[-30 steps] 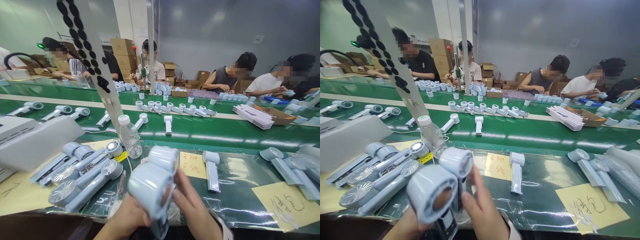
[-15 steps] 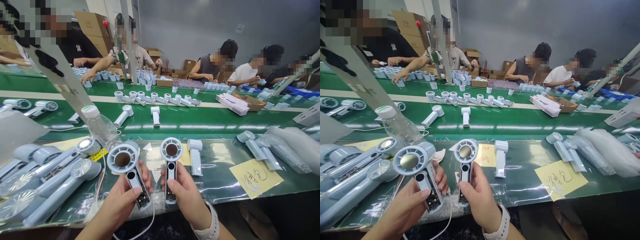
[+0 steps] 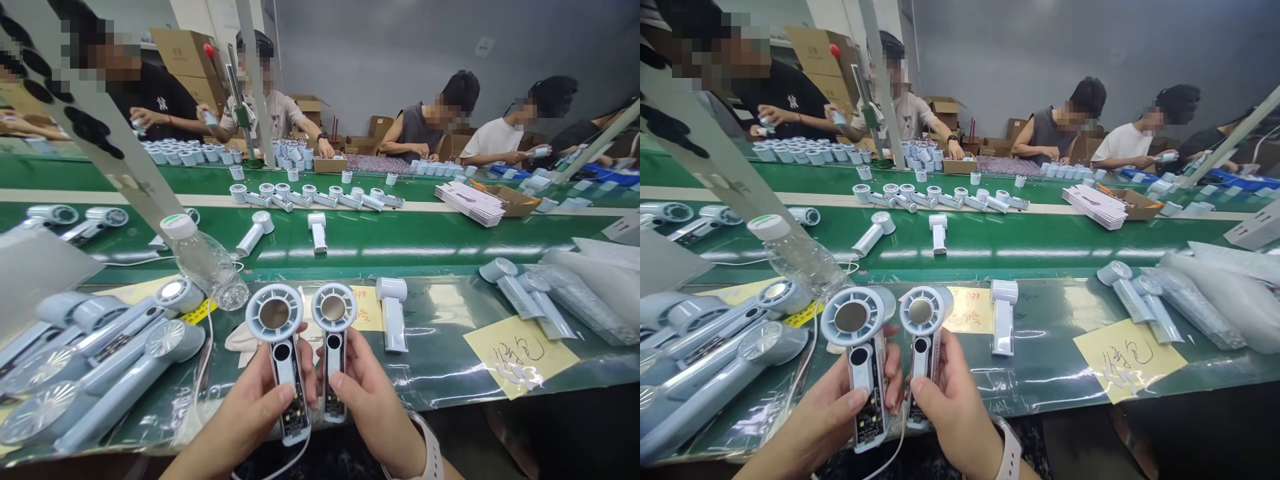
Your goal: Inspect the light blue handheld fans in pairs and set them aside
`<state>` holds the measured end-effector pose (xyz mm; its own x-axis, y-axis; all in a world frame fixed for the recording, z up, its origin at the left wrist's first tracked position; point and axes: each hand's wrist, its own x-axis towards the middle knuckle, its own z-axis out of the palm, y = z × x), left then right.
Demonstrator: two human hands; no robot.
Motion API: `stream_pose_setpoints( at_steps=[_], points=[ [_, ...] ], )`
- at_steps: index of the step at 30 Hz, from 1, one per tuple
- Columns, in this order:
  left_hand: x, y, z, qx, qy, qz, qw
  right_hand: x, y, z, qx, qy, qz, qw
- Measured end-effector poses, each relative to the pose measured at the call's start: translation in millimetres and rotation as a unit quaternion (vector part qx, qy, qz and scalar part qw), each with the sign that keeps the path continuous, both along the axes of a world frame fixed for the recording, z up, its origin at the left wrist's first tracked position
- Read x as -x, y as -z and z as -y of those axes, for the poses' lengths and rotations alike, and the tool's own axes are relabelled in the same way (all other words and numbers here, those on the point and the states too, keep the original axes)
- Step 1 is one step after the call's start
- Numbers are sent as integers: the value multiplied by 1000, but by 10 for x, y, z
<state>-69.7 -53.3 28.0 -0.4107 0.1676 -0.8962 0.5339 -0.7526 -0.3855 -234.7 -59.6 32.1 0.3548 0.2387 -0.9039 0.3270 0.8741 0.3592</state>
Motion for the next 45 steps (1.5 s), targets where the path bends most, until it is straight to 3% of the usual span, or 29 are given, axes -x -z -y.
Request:
stream_pose_setpoints(
  at_steps=[6, 13, 16, 18, 20, 22, 25, 31, 37, 41, 45],
  points=[
    [8, 6, -1, 2, -57, -17, 998, 0, -27, 14, -17, -44, 0, 999],
    [41, 16, -30, -28, -103, -14, 994, -10, -51, -47, 0, -16, 2, 1000],
    [45, 0, -80, -53, -105, -11, 993, -19, -65, -60, 11, -68, -9, 998],
    [29, -14, -87, -59, -102, -1, 993, -18, -74, -55, 15, -36, 10, 999],
    [4, -16, -69, -21, -133, -13, 991, -10, -79, -44, 14, 24, 36, 999],
    [-20, 0, -41, 44, -142, -34, 988, 0, -78, -36, 14, 10, 30, 999],
    [-39, 34, -16, 73, -95, -30, 992, -2, -67, -45, -6, -50, 8, 999],
    [-13, 18, -16, 30, -89, -16, 995, -46, -68, -99, -27, 16, 11, 999],
    [-40, 3, 0, 33, -98, -16, 994, -55, -56, -55, -70, -13, 0, 997],
    [-72, 5, -17, 61, -27, -11, 998, -29, -38, -58, -96, -44, -17, 994],
    [-46, 13, -18, -33, 107, 69, 991, -6, -26, -86, -111, -5, -57, 992]
  ],
)
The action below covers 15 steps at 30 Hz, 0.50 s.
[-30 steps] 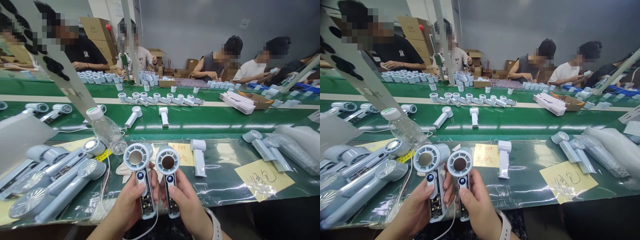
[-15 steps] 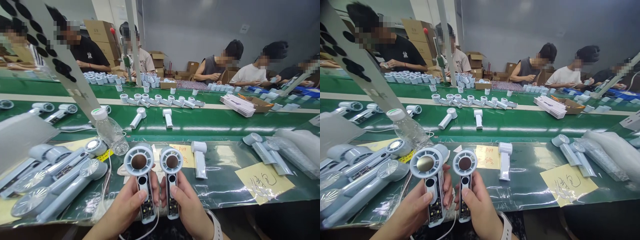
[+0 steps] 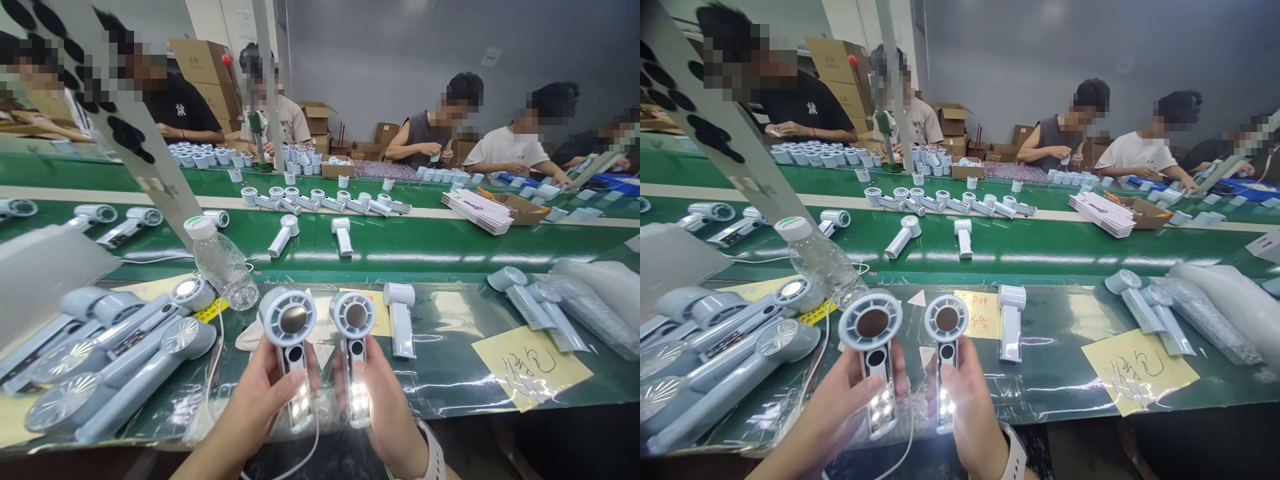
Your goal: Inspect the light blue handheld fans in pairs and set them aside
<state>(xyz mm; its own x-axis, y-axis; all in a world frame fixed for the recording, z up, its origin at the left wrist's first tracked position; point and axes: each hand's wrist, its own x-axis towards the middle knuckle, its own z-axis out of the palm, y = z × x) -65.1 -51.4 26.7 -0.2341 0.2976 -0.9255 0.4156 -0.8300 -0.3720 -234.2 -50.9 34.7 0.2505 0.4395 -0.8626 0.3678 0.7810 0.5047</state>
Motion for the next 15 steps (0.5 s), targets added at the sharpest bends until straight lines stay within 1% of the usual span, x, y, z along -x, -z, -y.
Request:
stream_pose_setpoints(
  at_steps=[2, 3, 4, 5, 6, 8, 10, 12, 13, 15],
  points=[
    [12, 10, -6, -36, 53, 20, 998, 6, 14, 11, -3, 69, 2, 998],
    [14, 17, -14, -39, 67, 15, 997, 6, 23, 22, -8, 99, 10, 995],
    [13, 25, -26, -33, 64, 4, 997, 4, 32, 34, -18, 122, 11, 992],
    [9, 32, -39, -25, 47, -7, 999, 0, 39, 47, -40, 133, 3, 990],
    [3, 38, -52, -17, 22, -16, 999, -8, 45, 59, -62, 130, -10, 990],
    [-10, 41, -67, -3, -31, -29, 999, -30, 50, 82, -73, 135, -29, 988],
    [-21, 28, -53, -18, -51, -33, 998, -53, 47, 106, -38, 202, -21, 978],
    [-23, 4, -3, -48, -44, -37, 997, -64, 39, 123, 10, 260, -6, 966],
    [-19, -7, 32, -66, -35, -32, 997, -64, 36, 127, 16, 266, -6, 964],
    [-1, -18, 110, -91, -17, 1, 996, -52, 34, 124, 10, 230, -22, 973]
  ],
)
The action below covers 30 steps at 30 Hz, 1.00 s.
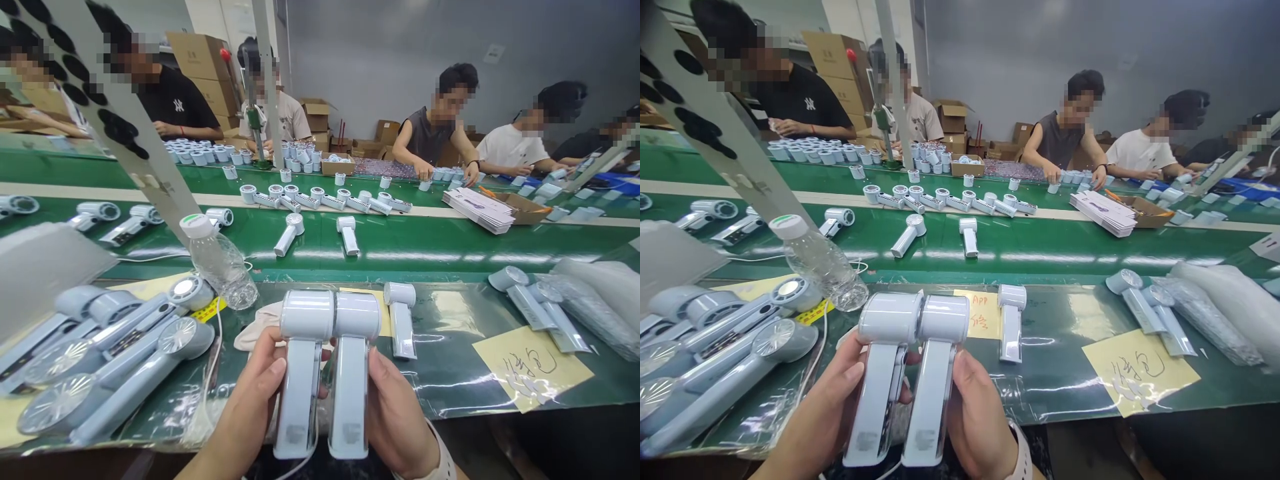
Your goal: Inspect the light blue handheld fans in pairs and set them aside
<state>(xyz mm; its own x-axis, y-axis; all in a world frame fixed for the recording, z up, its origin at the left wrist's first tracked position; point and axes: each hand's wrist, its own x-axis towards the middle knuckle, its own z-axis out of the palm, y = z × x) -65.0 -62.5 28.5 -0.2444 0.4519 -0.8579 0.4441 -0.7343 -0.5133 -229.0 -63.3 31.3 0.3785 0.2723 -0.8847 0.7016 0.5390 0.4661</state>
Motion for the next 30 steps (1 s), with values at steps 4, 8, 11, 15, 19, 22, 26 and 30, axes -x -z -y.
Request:
stream_pose_setpoints(
  at_steps=[4, 8, 11, 15, 19, 22, 26, 30],
  points=[
    [51, 29, 99, -12, -18, 46, 999, 24, 27, -23, -55, -79, -32, 995],
    [56, 46, -11, -39, -83, 26, 995, 9, 57, -27, -105, -43, -27, 993],
    [31, 28, -194, 16, -193, -29, 981, -11, 59, -17, -86, -11, -17, 996],
    [23, 37, -255, 41, -233, -69, 969, -21, 45, 9, -61, -23, 9, 998],
    [32, 90, -107, 25, -208, -63, 976, 8, 22, 31, -39, -80, 18, 996],
    [40, 97, -66, 40, -231, -68, 970, 45, 15, 42, -4, -117, 8, 993],
    [63, 71, -19, 45, -200, -32, 978, 115, 34, 34, 11, -143, -32, 989],
    [59, 71, 102, -18, -69, 2, 997, 181, 53, 9, -5, -196, -88, 977]
  ],
)
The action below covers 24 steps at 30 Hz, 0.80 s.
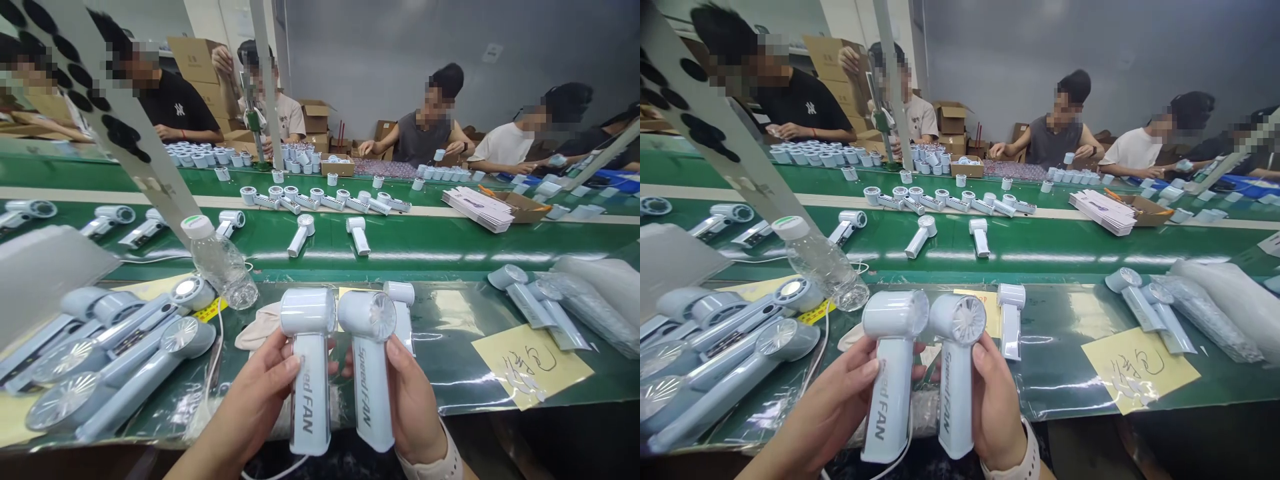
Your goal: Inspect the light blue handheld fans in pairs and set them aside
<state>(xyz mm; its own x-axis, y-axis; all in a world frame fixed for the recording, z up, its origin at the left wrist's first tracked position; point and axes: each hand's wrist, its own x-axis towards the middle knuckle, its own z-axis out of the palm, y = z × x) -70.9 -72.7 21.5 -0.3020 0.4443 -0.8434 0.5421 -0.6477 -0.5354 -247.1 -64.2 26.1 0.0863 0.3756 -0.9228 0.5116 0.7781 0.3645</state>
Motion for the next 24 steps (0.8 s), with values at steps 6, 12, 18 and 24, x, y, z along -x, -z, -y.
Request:
stream_pose_setpoints(
  at_steps=[6, 12, 18, 24],
  points=[
    [-57, -12, -112, 11, 46, -54, 997, -57, 15, 89, -90, 7, -21, 996],
    [-64, 1, -240, 90, 11, -68, 994, -139, 81, 209, -182, 23, -67, 981],
    [-127, 2, -188, 187, 74, -83, 976, -16, -72, 53, -29, -53, 21, 998],
    [-244, 70, -166, 500, 285, -73, 815, 160, -52, 12, 437, -276, 128, 847]
  ],
)
